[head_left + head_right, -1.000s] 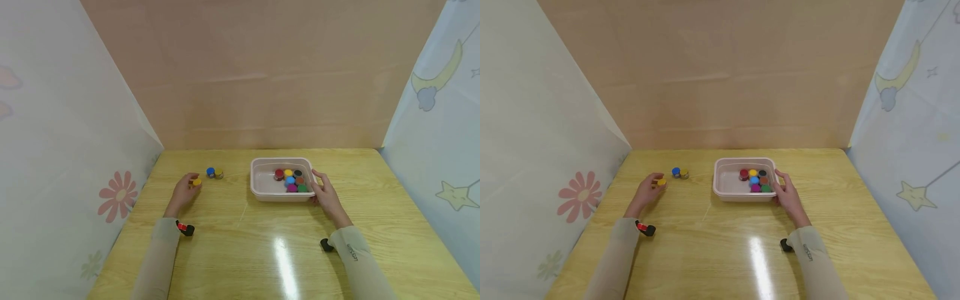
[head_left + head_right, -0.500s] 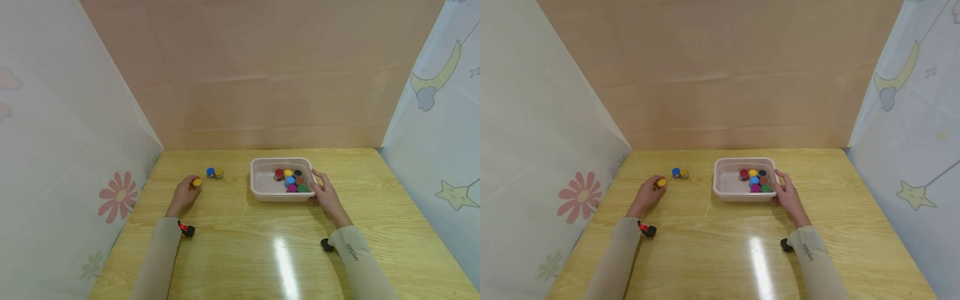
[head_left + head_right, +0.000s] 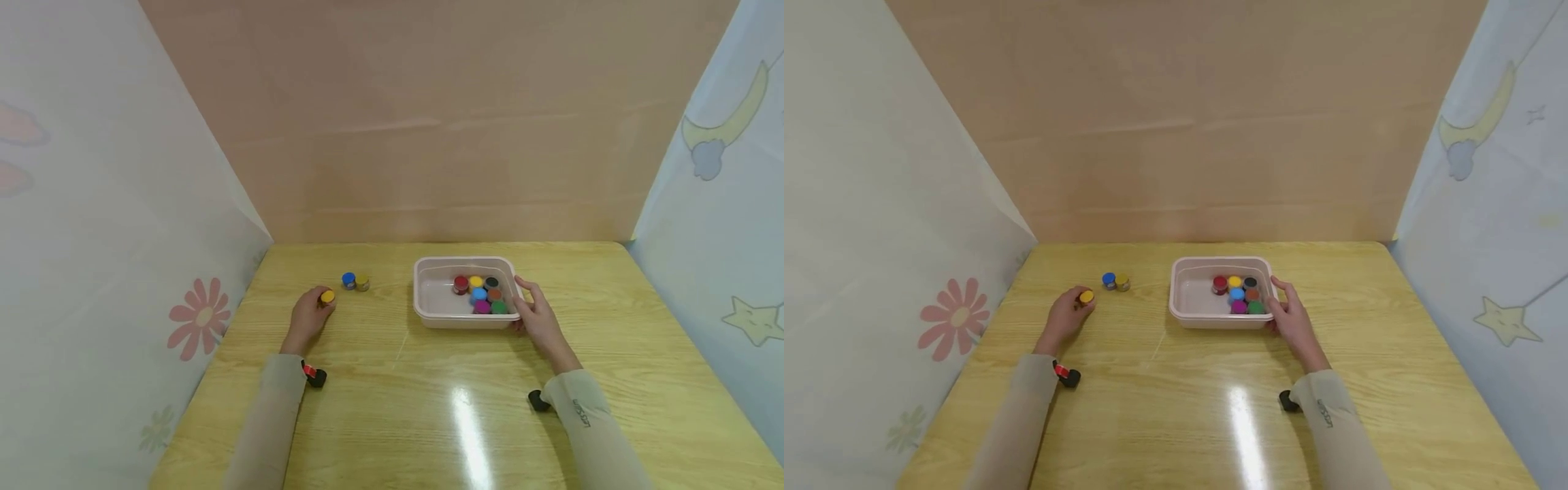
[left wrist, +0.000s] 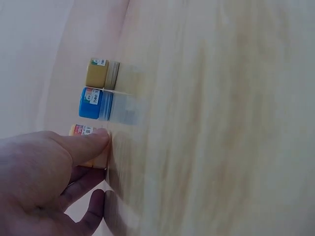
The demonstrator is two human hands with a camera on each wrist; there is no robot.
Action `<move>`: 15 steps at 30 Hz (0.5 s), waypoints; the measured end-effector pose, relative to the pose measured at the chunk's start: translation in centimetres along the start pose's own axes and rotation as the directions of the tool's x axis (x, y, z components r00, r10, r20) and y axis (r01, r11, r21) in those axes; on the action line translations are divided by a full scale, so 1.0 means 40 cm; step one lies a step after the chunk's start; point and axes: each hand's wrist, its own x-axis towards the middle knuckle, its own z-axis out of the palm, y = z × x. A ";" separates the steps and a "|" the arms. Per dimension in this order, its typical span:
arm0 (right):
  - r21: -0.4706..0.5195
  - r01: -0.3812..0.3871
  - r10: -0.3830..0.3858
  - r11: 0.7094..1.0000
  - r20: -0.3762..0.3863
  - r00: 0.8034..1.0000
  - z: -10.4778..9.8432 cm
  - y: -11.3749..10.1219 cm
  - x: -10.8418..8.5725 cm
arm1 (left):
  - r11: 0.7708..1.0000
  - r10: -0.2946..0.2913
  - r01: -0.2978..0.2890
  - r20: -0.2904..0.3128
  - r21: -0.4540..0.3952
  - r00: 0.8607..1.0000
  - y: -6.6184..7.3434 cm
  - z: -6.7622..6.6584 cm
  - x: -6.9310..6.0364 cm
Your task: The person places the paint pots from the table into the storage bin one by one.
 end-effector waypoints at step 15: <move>0.006 0.020 -0.020 1.000 -0.022 1.000 0.002 0.029 0.011 | 1.000 -0.011 0.011 -0.009 0.010 1.000 0.001 0.003 0.004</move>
